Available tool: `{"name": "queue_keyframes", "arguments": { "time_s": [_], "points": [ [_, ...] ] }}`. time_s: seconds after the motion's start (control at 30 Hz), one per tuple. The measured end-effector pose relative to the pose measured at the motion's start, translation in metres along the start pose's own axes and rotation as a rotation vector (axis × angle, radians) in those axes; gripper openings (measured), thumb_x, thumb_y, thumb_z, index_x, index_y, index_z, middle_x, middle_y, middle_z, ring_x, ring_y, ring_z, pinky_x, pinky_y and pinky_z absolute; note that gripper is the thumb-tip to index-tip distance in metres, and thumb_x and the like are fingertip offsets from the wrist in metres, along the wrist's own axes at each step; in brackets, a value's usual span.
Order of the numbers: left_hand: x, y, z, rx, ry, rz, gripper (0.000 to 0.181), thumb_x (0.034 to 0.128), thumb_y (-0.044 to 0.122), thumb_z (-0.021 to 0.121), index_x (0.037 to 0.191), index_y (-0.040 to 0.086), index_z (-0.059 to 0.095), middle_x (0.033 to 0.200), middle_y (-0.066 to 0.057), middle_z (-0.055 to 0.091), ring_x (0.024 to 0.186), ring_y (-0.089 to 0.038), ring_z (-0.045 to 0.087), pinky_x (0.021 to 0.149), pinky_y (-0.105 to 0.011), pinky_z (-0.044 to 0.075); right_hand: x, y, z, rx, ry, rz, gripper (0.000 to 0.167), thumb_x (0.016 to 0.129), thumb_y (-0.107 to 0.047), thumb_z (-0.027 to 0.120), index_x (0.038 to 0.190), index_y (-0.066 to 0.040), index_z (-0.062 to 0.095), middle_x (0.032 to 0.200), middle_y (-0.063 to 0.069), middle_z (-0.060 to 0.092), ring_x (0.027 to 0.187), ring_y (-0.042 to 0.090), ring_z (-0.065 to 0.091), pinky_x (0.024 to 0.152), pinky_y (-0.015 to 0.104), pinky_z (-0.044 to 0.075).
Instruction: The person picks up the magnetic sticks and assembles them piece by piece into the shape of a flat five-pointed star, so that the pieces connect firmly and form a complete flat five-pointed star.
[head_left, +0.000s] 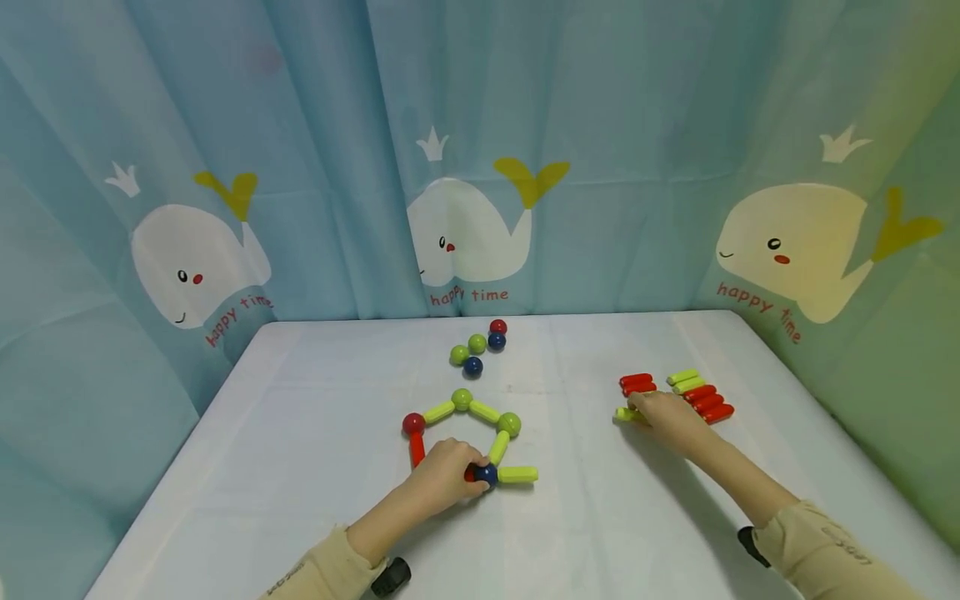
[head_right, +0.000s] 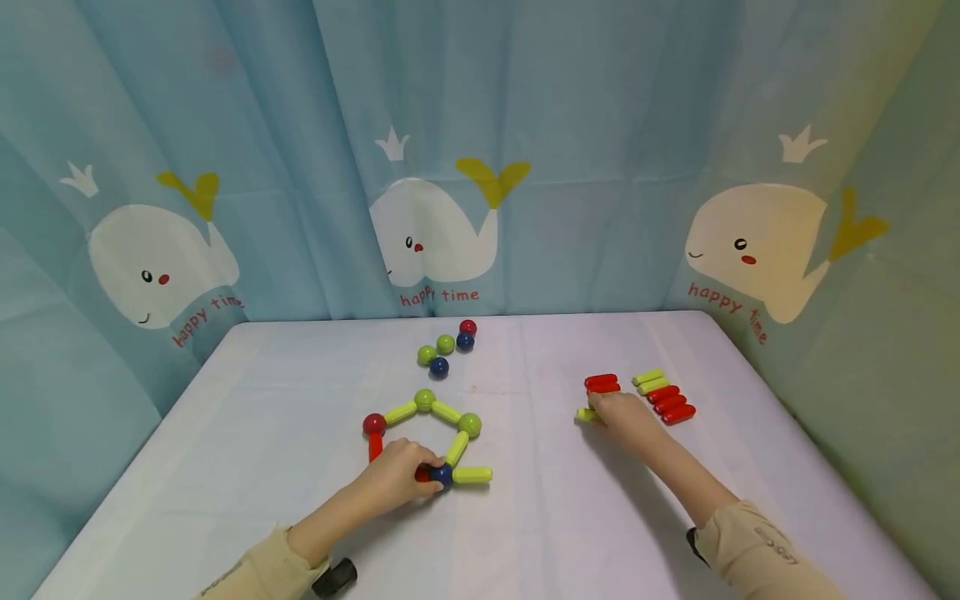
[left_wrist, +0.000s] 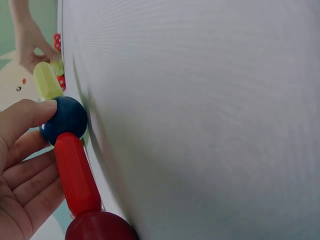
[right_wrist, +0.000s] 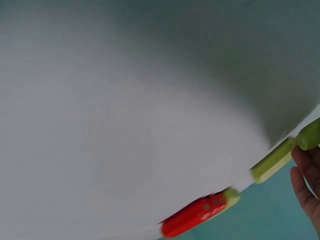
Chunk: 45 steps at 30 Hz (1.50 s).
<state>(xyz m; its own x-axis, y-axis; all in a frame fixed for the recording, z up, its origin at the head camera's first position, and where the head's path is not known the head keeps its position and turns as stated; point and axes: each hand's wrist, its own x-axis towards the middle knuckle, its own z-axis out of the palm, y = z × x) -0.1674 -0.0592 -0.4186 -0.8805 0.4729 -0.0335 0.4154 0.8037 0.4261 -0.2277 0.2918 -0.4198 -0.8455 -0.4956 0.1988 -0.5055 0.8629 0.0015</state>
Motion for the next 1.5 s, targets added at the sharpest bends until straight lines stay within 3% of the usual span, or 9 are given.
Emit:
{"name": "queue_keyframes", "arguments": {
  "time_s": [0.17,0.27,0.57,0.87,1.27,1.5],
  "points": [
    [0.000,0.000,0.000,-0.014,0.010,-0.002,0.030,0.0767,0.023,0.078,0.103,0.009,0.073,0.100,-0.002,0.072,0.087,-0.013,0.058,0.081,-0.030,0.049,0.013,-0.030,-0.003,0.185,-0.048,0.074,0.013,0.077,-0.001,0.073,0.086,-0.001,0.063,0.076,0.005,0.065,0.066,0.012,0.055,0.063,0.030,0.052],
    [0.001,0.000,0.000,-0.018,0.015,0.000,0.029,0.0768,0.022,0.078,0.102,0.009,0.073,0.100,-0.003,0.072,0.089,-0.014,0.059,0.082,-0.030,0.049,0.020,-0.045,-0.003,0.264,-0.047,0.072,0.012,0.078,-0.002,0.072,0.087,0.000,0.064,0.076,0.005,0.066,0.066,0.011,0.055,0.062,0.028,0.051],
    [0.001,0.000,0.001,-0.008,0.032,0.017,0.029,0.0770,0.022,0.078,0.101,0.007,0.073,0.100,-0.003,0.072,0.092,-0.016,0.061,0.084,-0.030,0.051,0.036,-0.076,0.000,0.371,-0.073,0.067,0.011,0.080,-0.003,0.070,0.089,0.001,0.065,0.078,0.005,0.067,0.066,0.009,0.054,0.062,0.024,0.049],
    [-0.001,-0.002,0.003,-0.012,0.029,-0.001,0.029,0.0765,0.023,0.078,0.101,0.008,0.074,0.099,-0.003,0.072,0.089,-0.015,0.061,0.081,-0.029,0.051,0.050,-0.102,0.001,0.449,-0.114,-0.022,0.011,0.083,-0.004,0.066,0.091,0.005,0.066,0.069,0.003,0.063,0.058,0.003,0.046,0.054,0.017,0.042],
    [0.000,0.000,0.001,0.004,0.034,0.015,0.030,0.0777,0.023,0.077,0.102,0.007,0.073,0.100,-0.003,0.072,0.091,-0.017,0.062,0.083,-0.030,0.050,0.065,-0.117,0.006,0.481,-0.172,-0.055,0.012,0.083,-0.004,0.066,0.090,0.006,0.066,0.064,0.002,0.059,0.055,0.002,0.043,0.050,0.017,0.039],
    [0.000,-0.001,0.003,-0.012,0.068,0.023,0.030,0.0785,0.023,0.076,0.102,0.005,0.073,0.098,-0.004,0.072,0.089,-0.015,0.064,0.078,-0.026,0.051,0.073,-0.118,0.012,0.573,-0.208,-0.032,0.015,0.085,-0.006,0.063,0.093,0.007,0.065,0.062,0.002,0.060,0.053,0.003,0.046,0.050,0.017,0.040]
  ]
}}
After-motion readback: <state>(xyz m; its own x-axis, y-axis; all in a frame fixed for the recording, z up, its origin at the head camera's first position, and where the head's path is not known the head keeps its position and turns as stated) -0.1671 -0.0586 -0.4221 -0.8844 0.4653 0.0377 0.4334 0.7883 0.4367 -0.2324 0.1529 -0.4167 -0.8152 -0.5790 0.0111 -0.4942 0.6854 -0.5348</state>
